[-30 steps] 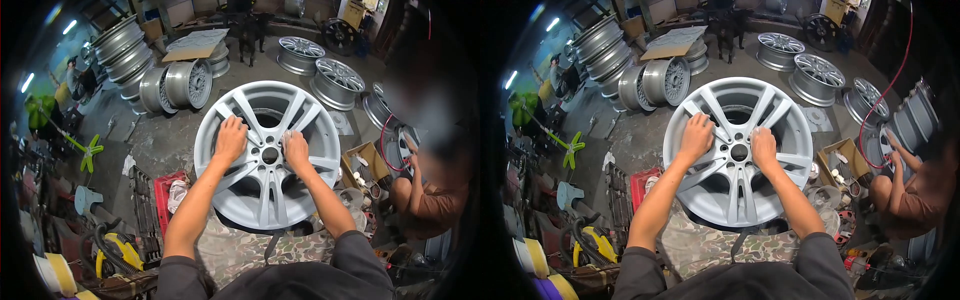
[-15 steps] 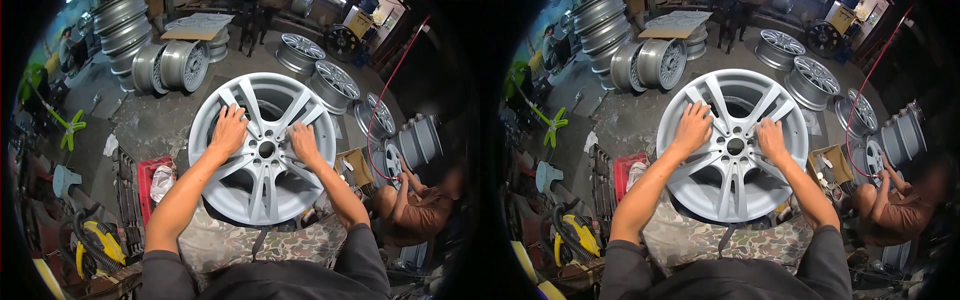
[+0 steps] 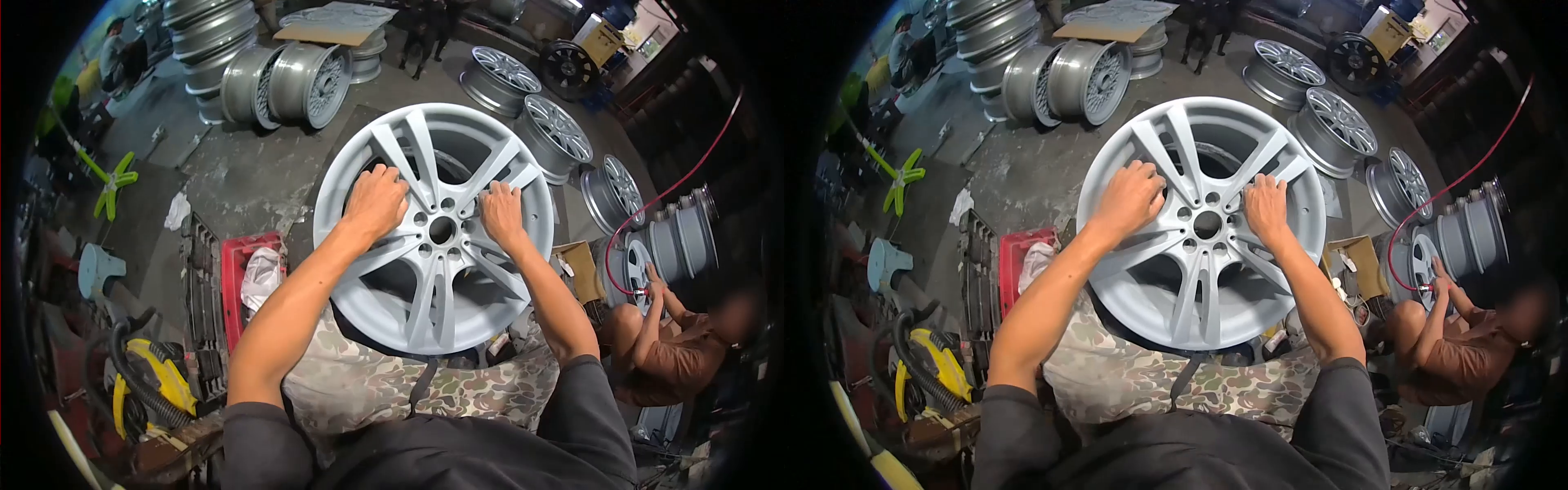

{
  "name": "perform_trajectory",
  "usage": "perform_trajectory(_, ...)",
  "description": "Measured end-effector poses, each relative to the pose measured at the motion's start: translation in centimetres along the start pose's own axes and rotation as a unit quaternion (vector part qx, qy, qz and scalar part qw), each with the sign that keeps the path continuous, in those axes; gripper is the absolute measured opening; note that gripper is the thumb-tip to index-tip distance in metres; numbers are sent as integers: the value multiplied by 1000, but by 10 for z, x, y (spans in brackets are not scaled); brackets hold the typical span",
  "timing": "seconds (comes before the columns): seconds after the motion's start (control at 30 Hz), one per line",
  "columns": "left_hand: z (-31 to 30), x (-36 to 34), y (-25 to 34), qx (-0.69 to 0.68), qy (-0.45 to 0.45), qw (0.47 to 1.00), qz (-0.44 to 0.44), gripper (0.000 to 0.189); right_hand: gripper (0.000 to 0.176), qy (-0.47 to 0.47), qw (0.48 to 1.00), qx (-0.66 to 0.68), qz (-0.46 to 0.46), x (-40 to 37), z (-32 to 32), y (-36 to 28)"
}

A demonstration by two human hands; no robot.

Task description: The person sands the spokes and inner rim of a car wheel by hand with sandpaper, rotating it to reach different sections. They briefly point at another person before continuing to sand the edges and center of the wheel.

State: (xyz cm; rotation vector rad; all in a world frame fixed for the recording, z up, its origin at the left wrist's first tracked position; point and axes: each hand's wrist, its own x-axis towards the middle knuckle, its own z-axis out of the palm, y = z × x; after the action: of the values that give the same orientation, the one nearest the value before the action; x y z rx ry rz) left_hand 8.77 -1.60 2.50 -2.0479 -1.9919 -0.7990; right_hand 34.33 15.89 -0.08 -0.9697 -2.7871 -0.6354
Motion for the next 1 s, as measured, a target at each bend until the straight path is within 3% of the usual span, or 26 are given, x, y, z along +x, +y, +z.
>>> perform_trajectory(0.07, 4, -9, 4, -17, -10, 1000, -5, 16, 23, -8, 1000, 13, -6, -2, -1, 2)
perform_trajectory(0.13, 9, -13, -2, -3, -76, 997, -19, 16, 24, 6, 999, 41, -23, -2, 11, 10)
perform_trajectory(0.2, 11, -19, -6, -9, -67, 998, -15, 17, 25, -44, 986, 162, -25, 3, 8, 13)
perform_trajectory(0.23, 11, -19, -5, 0, -147, 988, -54, 17, 25, -42, 986, 161, -27, 3, -1, 13)
perform_trajectory(0.3, 11, -19, -3, 16, -257, 962, -90, 22, 26, -136, 939, 311, -49, -9, -19, 15)
perform_trajectory(0.33, 12, -19, -4, 15, -258, 962, -88, 22, 27, -142, 877, 453, -69, -17, -20, 8)
perform_trajectory(0.4, 16, -23, -4, 28, -355, 928, -115, 24, 24, -52, 917, 381, -100, -29, -29, -19)
perform_trajectory(0.47, 15, -22, 2, 38, -388, 910, -140, 28, 22, -2, 885, 449, -125, -30, -35, -52)
perform_trajectory(0.57, 14, -23, 3, 59, -424, 894, -133, 30, 30, -4, 866, 430, -254, -26, -44, -99)
perform_trajectory(0.6, 14, -24, 3, 56, -424, 893, -140, 31, 30, -2, 865, 432, -254, -26, -33, -104)
perform_trajectory(0.67, 12, -27, 1, 56, -426, 891, -146, 32, 33, -57, 905, 365, -210, -23, -2, -112)
perform_trajectory(0.73, 5, -30, -5, 48, -433, 891, -128, 30, 39, -96, 884, 419, -184, -18, -17, -108)
perform_trajectory(0.8, -12, -27, -7, 26, -436, 886, -153, 30, 42, -222, 887, 388, -119, -18, -37, -108)
perform_trajectory(0.93, -4, -17, -4, 19, -448, 883, -139, 32, 43, -216, 875, 405, -151, 5, 5, -131)
perform_trajectory(1.0, 11, -23, -14, 21, -439, 893, -97, 33, 41, -274, 879, 360, -153, 11, 4, -134)
